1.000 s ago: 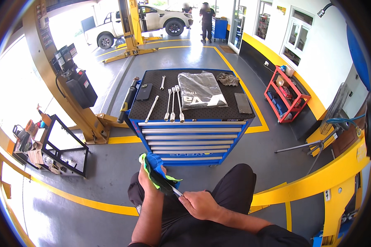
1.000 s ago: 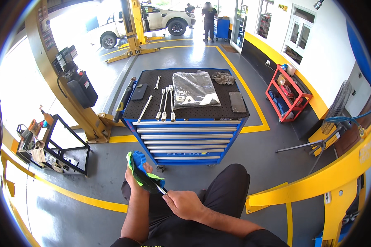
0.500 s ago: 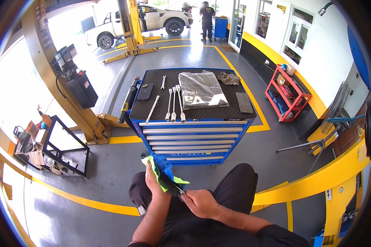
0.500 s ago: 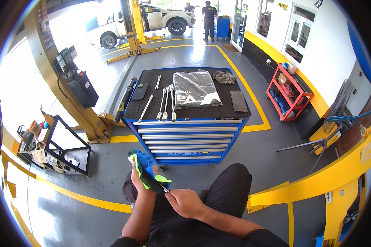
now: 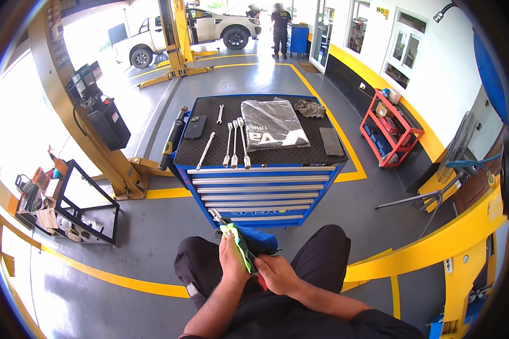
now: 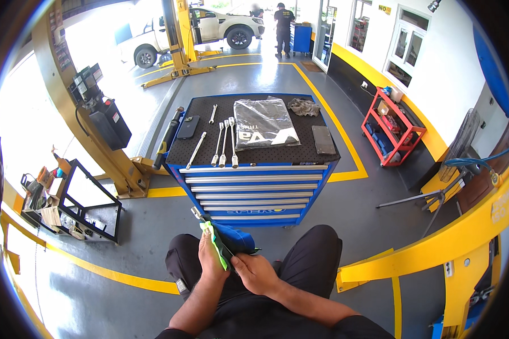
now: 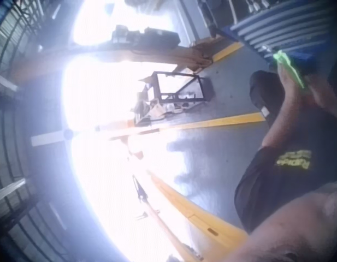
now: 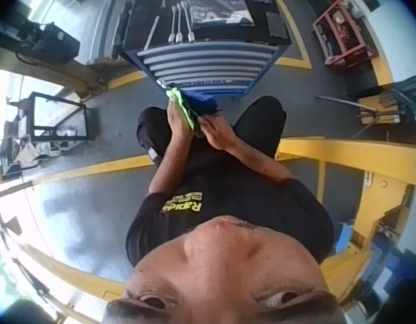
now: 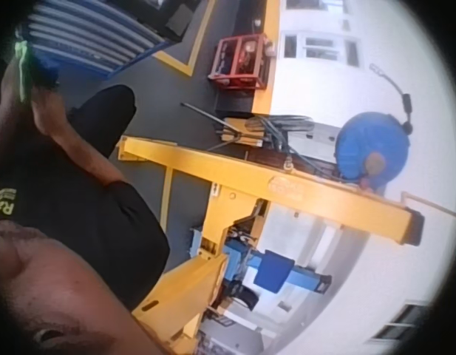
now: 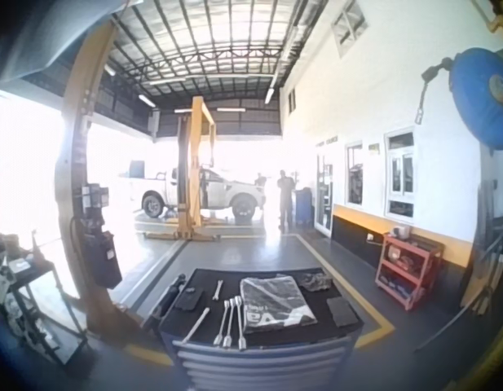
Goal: The person walks to a tool chest, opens a drawer, and removes several socket extensions. They then sit on a step stool and wipe each extension with a cloth, placing the cleaned items on the tool chest top.
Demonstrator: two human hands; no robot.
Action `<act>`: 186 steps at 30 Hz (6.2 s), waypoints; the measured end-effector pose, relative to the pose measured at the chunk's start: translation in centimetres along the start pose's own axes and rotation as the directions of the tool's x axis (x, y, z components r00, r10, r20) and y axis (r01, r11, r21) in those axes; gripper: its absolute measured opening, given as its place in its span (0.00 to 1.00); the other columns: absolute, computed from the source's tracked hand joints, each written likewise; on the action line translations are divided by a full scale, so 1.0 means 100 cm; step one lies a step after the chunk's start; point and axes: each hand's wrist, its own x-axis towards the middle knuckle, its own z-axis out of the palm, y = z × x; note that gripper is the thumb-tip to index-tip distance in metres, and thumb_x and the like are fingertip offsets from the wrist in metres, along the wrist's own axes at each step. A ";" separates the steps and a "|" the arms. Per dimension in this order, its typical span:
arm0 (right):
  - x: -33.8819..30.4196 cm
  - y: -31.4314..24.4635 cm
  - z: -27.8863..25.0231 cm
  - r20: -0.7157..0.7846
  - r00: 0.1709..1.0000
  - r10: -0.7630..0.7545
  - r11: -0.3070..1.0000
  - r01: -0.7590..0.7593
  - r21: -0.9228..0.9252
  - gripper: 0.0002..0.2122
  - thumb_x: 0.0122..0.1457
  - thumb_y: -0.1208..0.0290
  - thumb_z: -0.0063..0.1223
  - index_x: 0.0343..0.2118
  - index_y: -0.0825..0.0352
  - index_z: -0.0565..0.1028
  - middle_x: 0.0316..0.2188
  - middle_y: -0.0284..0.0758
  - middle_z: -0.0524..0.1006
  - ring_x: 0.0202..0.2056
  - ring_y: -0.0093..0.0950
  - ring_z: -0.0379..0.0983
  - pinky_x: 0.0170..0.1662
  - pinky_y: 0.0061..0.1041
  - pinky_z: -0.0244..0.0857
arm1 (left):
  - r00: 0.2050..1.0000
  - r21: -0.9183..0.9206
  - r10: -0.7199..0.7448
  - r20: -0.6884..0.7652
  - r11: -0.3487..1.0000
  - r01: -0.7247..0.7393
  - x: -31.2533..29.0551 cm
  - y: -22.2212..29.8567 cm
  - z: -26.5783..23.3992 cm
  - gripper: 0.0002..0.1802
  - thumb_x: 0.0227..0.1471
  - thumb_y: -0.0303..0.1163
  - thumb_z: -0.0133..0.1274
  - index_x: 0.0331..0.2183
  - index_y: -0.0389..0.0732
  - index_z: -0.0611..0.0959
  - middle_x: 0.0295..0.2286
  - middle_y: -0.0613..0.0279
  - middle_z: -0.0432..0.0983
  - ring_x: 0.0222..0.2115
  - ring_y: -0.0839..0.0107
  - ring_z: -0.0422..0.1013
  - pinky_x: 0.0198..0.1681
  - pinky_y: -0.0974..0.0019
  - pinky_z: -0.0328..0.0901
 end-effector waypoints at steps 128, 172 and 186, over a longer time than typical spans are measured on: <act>0.022 -0.004 -0.072 -0.416 0.908 -0.053 0.836 0.269 0.479 0.07 0.60 0.84 0.54 0.41 0.73 0.76 0.39 0.39 0.79 0.39 0.24 0.78 0.46 0.22 0.72 | 0.916 0.511 -0.240 0.322 0.858 0.046 -0.043 -0.011 -0.020 0.13 0.69 0.33 0.38 0.37 0.36 0.73 0.24 0.72 0.67 0.26 0.85 0.59 0.28 0.75 0.58; 0.025 -0.019 -0.059 -0.349 0.935 -0.066 0.823 0.249 0.510 0.08 0.60 0.84 0.54 0.43 0.73 0.76 0.40 0.34 0.74 0.39 0.20 0.73 0.44 0.19 0.70 | 0.823 0.650 -0.258 0.506 0.741 -0.168 -0.025 0.010 -0.003 0.05 0.63 0.26 0.42 0.35 0.35 0.70 0.20 0.56 0.70 0.20 0.66 0.67 0.27 0.62 0.62; 0.028 0.000 -0.096 -0.335 0.941 0.050 0.758 0.183 0.626 0.11 0.64 0.77 0.53 0.48 0.72 0.75 0.38 0.35 0.77 0.39 0.23 0.75 0.44 0.23 0.70 | 0.652 0.744 -0.559 0.513 0.668 -0.013 -0.035 0.031 -0.010 0.07 0.64 0.28 0.40 0.37 0.35 0.70 0.22 0.60 0.70 0.22 0.74 0.67 0.28 0.66 0.63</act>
